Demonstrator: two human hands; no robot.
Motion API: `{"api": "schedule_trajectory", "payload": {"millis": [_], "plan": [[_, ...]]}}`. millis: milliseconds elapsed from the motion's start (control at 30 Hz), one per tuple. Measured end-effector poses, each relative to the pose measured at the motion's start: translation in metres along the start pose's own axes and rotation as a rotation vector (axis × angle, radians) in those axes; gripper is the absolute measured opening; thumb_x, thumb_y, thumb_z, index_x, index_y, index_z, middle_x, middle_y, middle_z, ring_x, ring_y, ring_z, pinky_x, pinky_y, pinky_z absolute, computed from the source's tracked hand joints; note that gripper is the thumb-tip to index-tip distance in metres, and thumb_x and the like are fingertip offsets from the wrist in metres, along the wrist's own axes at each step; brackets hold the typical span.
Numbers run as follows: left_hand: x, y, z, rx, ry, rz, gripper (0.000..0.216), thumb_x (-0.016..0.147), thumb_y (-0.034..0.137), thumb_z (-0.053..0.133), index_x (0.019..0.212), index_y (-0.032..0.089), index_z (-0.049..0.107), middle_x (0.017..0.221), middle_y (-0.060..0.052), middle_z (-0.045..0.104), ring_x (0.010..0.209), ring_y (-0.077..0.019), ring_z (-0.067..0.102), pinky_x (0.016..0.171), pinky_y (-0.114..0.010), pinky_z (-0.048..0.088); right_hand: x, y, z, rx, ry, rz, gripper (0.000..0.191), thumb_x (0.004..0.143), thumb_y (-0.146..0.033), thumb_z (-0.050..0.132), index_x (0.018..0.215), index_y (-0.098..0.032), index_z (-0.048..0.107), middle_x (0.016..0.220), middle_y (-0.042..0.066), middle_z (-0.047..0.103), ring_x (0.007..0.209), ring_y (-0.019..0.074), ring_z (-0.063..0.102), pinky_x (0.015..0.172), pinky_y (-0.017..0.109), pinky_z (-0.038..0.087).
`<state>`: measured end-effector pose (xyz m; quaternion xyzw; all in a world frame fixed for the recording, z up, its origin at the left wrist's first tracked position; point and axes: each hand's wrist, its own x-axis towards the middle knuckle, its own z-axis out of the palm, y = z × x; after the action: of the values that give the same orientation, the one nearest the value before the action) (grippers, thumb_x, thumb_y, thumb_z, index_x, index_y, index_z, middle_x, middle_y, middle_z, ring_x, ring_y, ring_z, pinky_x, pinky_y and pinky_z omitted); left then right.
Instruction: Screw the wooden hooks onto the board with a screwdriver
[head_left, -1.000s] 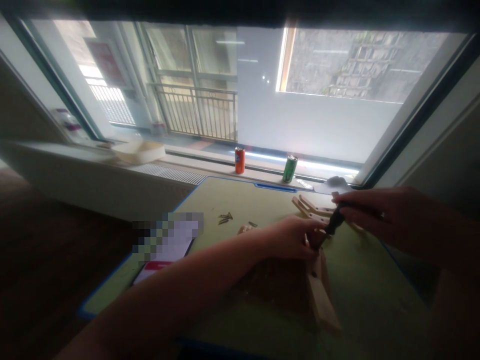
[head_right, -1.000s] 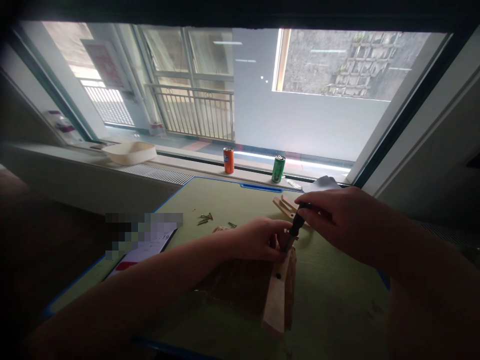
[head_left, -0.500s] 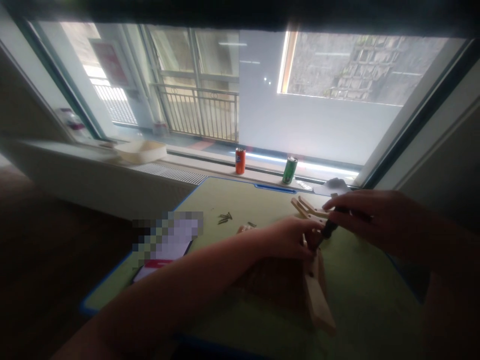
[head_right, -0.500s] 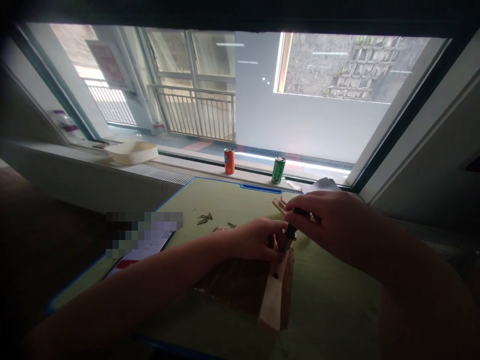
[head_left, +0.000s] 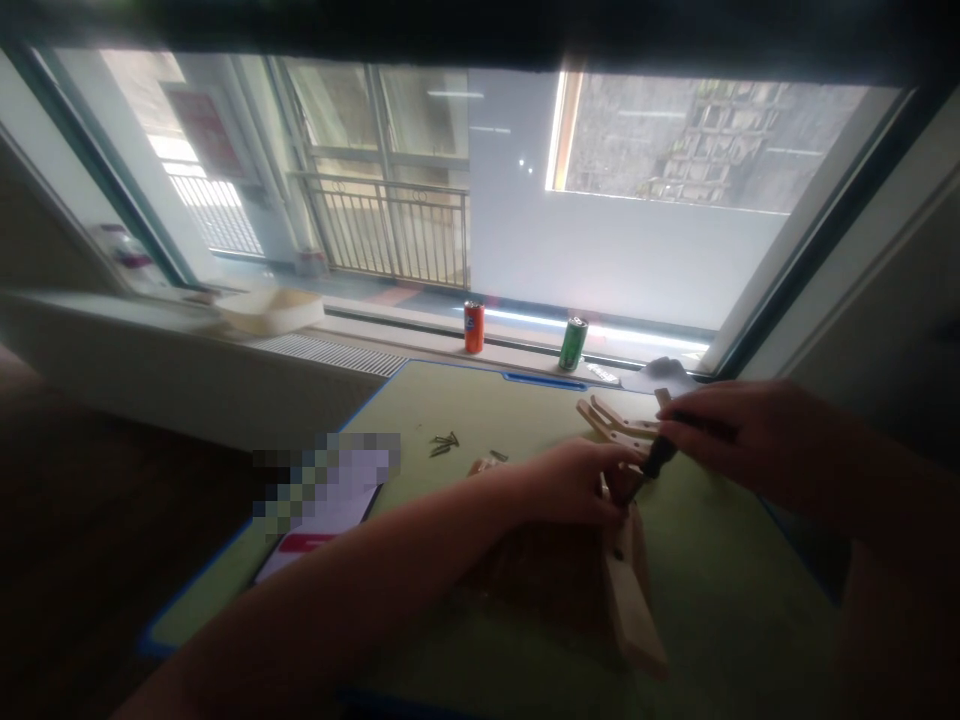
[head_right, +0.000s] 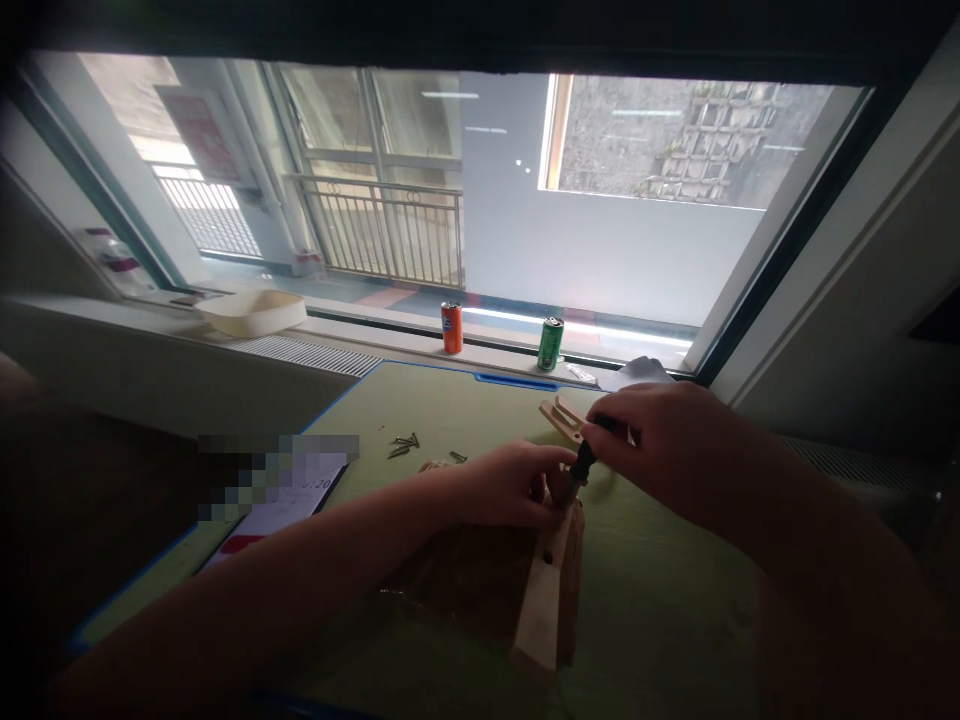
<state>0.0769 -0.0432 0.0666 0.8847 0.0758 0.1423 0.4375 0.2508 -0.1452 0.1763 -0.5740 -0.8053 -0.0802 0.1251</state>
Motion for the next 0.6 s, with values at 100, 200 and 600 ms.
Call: {"api": "schedule_trajectory", "payload": {"millis": [100,200,600], "plan": [[-0.0006,0.0019,-0.0012,0.009,-0.016,-0.019,0.056,0.072,0.022,0.067,0.125,0.024,0.048,0.092,-0.001,0.063,0.077,-0.0128,0.060,0.071,-0.026,0.048,0.0018,0.0003,0.0025,0.049,0.030,0.005,0.025,0.084,-0.036,0.051,0.101,-0.023,0.065,0.078,0.002,0.068,0.060,0.0151,0.060,0.052,0.026,0.043],[-0.0018,0.0035,-0.0019,0.015,-0.006,-0.013,0.052,0.071,0.022,0.067,0.121,0.023,0.051,0.091,-0.001,0.063,0.077,-0.0128,0.060,0.072,-0.026,0.048,-0.0012,0.0017,0.0038,0.079,0.032,-0.024,0.026,0.084,-0.035,0.052,0.105,-0.026,0.065,0.089,0.002,0.070,0.071,0.0187,0.064,0.059,0.029,0.048],[-0.0021,0.0014,-0.0014,-0.008,-0.016,0.007,0.056,0.072,0.021,0.066,0.125,0.024,0.048,0.091,-0.002,0.064,0.076,-0.0130,0.060,0.067,-0.025,0.048,-0.0011,0.0040,0.0009,-0.038,0.046,-0.050,0.024,0.085,-0.037,0.050,0.089,-0.023,0.069,0.082,0.003,0.070,0.065,0.0185,0.062,0.053,0.028,0.042]]}}
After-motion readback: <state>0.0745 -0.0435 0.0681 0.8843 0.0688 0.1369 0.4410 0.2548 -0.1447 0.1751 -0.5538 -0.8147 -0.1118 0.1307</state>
